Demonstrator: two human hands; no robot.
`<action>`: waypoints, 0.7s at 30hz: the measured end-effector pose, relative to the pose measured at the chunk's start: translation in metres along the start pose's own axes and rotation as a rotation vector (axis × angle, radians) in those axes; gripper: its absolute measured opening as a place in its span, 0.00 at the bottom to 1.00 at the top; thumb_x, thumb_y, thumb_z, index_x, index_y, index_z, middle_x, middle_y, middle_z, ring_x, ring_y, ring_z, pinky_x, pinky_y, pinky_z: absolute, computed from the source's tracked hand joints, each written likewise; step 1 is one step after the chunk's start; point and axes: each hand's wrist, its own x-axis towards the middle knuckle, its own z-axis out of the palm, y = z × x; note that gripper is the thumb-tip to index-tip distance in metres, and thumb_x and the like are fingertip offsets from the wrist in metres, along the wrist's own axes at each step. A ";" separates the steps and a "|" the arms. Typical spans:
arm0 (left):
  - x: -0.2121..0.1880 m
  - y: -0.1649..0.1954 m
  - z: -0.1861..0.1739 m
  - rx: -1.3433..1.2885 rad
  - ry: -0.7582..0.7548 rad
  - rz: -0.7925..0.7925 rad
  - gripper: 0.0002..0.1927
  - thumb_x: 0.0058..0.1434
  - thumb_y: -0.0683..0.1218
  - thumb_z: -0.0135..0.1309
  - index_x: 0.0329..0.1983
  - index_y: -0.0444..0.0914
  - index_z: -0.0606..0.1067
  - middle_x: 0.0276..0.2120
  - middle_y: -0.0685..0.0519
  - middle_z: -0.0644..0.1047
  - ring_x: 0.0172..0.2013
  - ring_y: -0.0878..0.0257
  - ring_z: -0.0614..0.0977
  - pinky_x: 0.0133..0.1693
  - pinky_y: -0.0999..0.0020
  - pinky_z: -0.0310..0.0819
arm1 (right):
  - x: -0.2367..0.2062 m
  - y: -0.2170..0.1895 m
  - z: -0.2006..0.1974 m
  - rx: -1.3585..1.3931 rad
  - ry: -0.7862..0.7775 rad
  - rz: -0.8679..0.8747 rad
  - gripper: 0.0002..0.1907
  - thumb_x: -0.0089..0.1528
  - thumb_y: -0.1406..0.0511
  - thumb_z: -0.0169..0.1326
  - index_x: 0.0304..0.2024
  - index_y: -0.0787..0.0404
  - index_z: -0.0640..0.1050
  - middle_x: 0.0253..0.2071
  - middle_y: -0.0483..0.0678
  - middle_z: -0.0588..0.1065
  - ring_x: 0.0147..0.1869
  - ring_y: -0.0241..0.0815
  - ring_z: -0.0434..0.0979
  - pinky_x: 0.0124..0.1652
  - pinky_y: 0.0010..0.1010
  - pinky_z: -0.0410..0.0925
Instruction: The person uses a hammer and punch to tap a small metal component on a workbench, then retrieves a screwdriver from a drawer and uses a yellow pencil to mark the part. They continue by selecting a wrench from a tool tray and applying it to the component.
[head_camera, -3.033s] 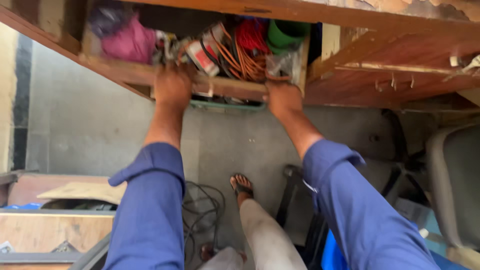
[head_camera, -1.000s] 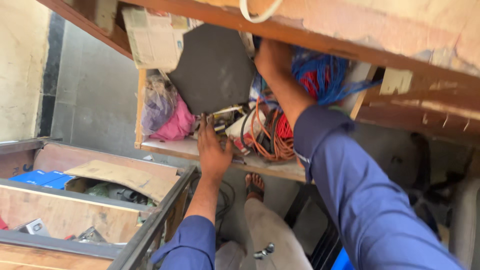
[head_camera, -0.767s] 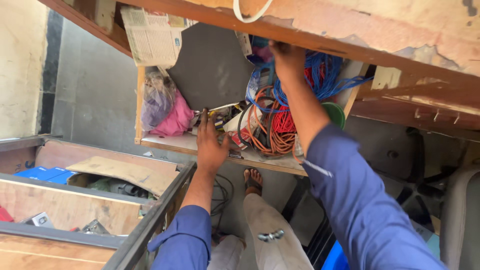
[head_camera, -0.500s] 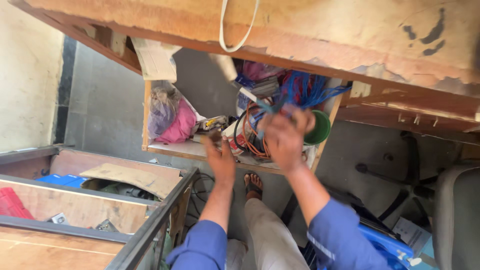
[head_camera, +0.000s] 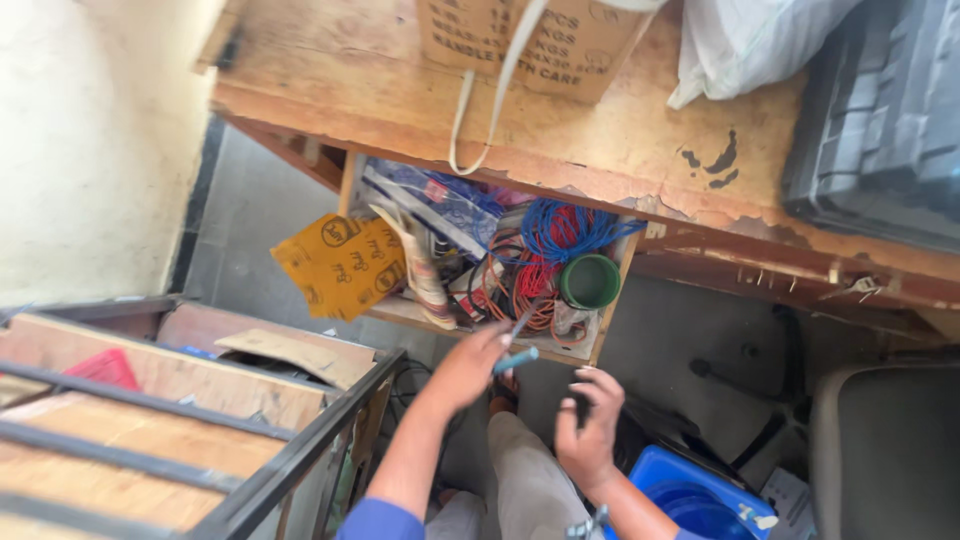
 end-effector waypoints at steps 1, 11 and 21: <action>-0.030 0.002 0.005 -0.031 -0.015 -0.022 0.22 0.73 0.56 0.41 0.53 0.35 0.76 0.26 0.56 0.78 0.26 0.68 0.77 0.30 0.70 0.70 | -0.002 -0.009 -0.012 -0.020 0.001 0.070 0.19 0.59 0.71 0.55 0.53 0.61 0.71 0.61 0.54 0.69 0.69 0.53 0.67 0.67 0.47 0.61; -0.341 -0.070 0.012 0.225 0.345 0.608 0.32 0.72 0.69 0.54 0.55 0.35 0.78 0.26 0.51 0.82 0.27 0.70 0.81 0.31 0.73 0.76 | -0.054 -0.095 -0.064 -0.132 -1.134 -0.166 0.11 0.61 0.60 0.60 0.45 0.53 0.77 0.46 0.49 0.75 0.57 0.52 0.73 0.58 0.42 0.66; -0.834 -0.146 0.090 1.357 1.457 0.589 0.11 0.62 0.50 0.59 0.47 0.47 0.79 0.23 0.63 0.72 0.20 0.70 0.71 0.23 0.70 0.61 | -0.373 -0.423 -0.017 0.165 -1.849 -0.310 0.09 0.63 0.59 0.59 0.37 0.56 0.76 0.34 0.44 0.72 0.43 0.42 0.69 0.44 0.39 0.61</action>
